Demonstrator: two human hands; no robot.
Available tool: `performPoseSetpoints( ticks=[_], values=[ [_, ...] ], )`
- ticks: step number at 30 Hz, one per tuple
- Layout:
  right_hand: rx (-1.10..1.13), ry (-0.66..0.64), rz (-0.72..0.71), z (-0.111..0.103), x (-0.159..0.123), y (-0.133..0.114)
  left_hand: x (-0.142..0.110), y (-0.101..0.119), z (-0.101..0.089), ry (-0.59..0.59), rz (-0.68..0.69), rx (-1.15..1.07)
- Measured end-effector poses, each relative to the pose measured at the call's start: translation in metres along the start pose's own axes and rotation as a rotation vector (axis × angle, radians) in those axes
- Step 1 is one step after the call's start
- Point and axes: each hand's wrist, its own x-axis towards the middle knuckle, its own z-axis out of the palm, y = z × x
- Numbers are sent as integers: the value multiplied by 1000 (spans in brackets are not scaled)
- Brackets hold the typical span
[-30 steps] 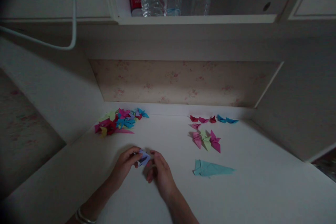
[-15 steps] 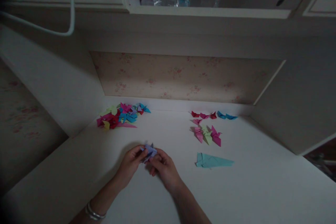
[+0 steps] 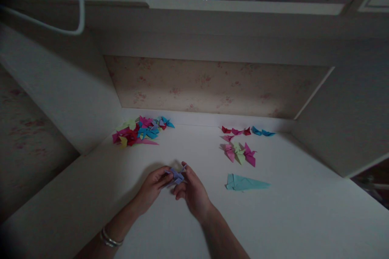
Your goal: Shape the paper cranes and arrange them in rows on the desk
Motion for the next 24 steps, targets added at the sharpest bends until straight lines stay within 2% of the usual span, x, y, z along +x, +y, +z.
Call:
performPoseSetpoints(
  ticks=[4,10,14,17,19,24],
  values=[
    [-20,-68,49,2,-4,-1,-1,2,-1,6,22,19],
    [-19,7,-24,5,-10,-2,-3,6,3,20,57,79],
    [-23,-35,-10,7,-12,-2,-4,4,5,39,48,91],
    [-22,-12,-11,5,-11,0,-2,0,3,133,34,61],
    [-72,62,-78,3,-8,1,1,-3,-1,228,39,38],
    [-531,292,-390,-1,-4,3,6,-3,-8,474,115,153]
  ],
)
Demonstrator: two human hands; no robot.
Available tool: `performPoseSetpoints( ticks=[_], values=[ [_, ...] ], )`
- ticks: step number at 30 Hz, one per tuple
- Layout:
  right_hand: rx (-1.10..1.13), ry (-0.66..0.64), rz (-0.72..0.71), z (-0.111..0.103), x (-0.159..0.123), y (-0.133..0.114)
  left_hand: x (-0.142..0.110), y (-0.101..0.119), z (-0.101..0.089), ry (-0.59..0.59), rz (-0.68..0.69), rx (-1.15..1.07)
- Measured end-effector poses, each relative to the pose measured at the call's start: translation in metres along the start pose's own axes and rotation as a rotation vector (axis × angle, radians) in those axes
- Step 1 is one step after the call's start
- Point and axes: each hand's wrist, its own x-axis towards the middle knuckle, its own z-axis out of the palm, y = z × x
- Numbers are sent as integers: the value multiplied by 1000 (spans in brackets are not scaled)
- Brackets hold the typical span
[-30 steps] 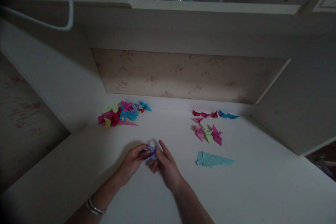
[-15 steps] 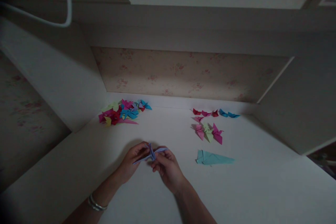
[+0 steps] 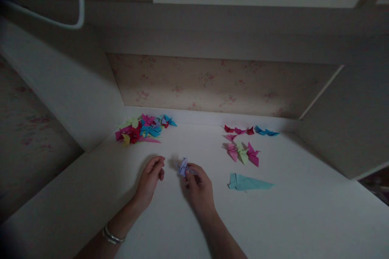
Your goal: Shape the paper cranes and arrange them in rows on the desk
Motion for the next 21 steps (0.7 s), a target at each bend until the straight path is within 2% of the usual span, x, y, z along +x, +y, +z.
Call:
performPoseSetpoints(
  ticks=[2,7,10,13,21],
  values=[
    [-129,31,-75,-1,-1,1,-2,2,1,5,33,69],
    [-299,1,-209,-4,-6,-1,-12,4,10,-221,79,143],
    [-339,-44,-258,-7,-7,-1,-16,1,12,-289,22,161],
    [-365,-56,-294,-8,-8,0,-16,0,11,-317,-70,144],
    [-457,-67,-378,-6,-9,1,-13,3,10,-303,-104,43]
  ],
)
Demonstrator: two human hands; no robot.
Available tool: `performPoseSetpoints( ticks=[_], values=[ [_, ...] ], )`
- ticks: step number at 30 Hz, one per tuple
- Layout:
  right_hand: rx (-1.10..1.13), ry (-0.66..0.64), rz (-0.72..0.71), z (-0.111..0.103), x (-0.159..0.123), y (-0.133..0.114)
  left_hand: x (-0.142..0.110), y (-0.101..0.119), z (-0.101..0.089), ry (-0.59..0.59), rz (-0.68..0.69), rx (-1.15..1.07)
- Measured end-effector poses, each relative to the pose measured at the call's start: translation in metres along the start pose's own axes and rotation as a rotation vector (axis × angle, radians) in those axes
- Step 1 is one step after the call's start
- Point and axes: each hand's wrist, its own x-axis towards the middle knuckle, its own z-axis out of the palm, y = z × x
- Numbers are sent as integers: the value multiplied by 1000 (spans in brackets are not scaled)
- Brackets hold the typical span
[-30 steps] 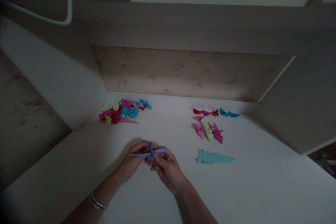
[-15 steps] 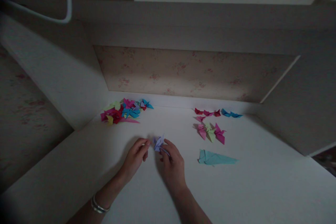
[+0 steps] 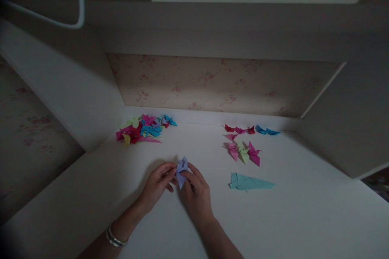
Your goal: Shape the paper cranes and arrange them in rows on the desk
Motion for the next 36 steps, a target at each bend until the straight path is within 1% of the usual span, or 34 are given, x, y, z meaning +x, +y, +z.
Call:
performPoseSetpoints(
  ticks=[2,6,9,13,16,18,20,26,32,36],
  values=[
    [19,-18,-2,-1,0,-2,0,0,-1,-7,-36,-14],
    [36,-30,-12,-2,1,-3,0,3,-2,-35,-154,-103],
    [63,-26,22,-1,2,-5,-1,5,-3,-27,-194,-157],
    [168,-11,111,1,2,-10,-1,5,-4,-36,-186,-251],
    [286,-8,198,2,2,-11,-1,5,-4,-39,-179,-266],
    [376,27,268,3,2,-9,-1,5,-4,-42,-180,-259],
    [429,76,308,5,3,-7,-1,6,-4,-46,-187,-254],
    [459,79,364,8,7,-6,-1,3,-3,-63,-162,-248],
    [479,153,421,6,9,-4,0,0,-4,-118,-147,-191],
    [510,150,444,7,8,0,0,0,-4,-125,-159,-175]
  ],
)
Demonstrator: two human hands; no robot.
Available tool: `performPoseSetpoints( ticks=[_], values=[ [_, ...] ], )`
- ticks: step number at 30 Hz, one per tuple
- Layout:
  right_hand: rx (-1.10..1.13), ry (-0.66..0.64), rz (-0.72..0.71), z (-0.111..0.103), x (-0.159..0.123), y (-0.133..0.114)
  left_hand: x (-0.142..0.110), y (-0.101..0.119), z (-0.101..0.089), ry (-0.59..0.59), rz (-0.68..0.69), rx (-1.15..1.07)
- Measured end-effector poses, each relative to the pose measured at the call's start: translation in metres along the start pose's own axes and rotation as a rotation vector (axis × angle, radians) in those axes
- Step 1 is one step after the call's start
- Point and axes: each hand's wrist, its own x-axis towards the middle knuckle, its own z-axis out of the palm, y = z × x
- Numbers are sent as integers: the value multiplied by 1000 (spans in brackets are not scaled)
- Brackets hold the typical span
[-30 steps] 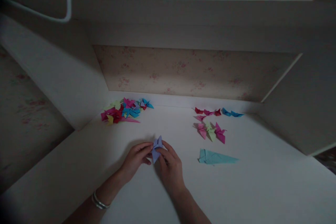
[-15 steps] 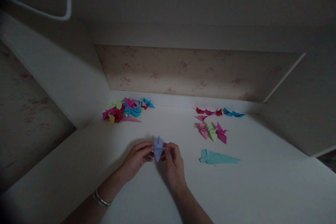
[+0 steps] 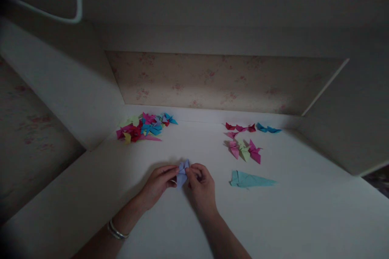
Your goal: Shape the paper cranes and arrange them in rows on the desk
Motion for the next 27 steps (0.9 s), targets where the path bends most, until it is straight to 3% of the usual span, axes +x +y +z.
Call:
performPoseSetpoints(
  ticks=[6,12,15,17,20,23,27],
  values=[
    [-18,8,25,0,0,-1,1,1,3,-8,15,87],
    [50,-4,36,-4,2,2,1,1,2,75,114,243],
    [23,78,44,-9,5,3,7,8,5,130,125,251],
    [-84,43,22,-11,6,2,16,17,13,103,148,304],
    [-399,-246,-149,-14,3,-3,36,36,42,-21,190,414],
    [-658,-512,-285,-17,-1,-9,63,53,87,-132,230,535],
    [-766,-533,-299,-21,-3,-10,107,53,159,-317,336,738]
  ],
)
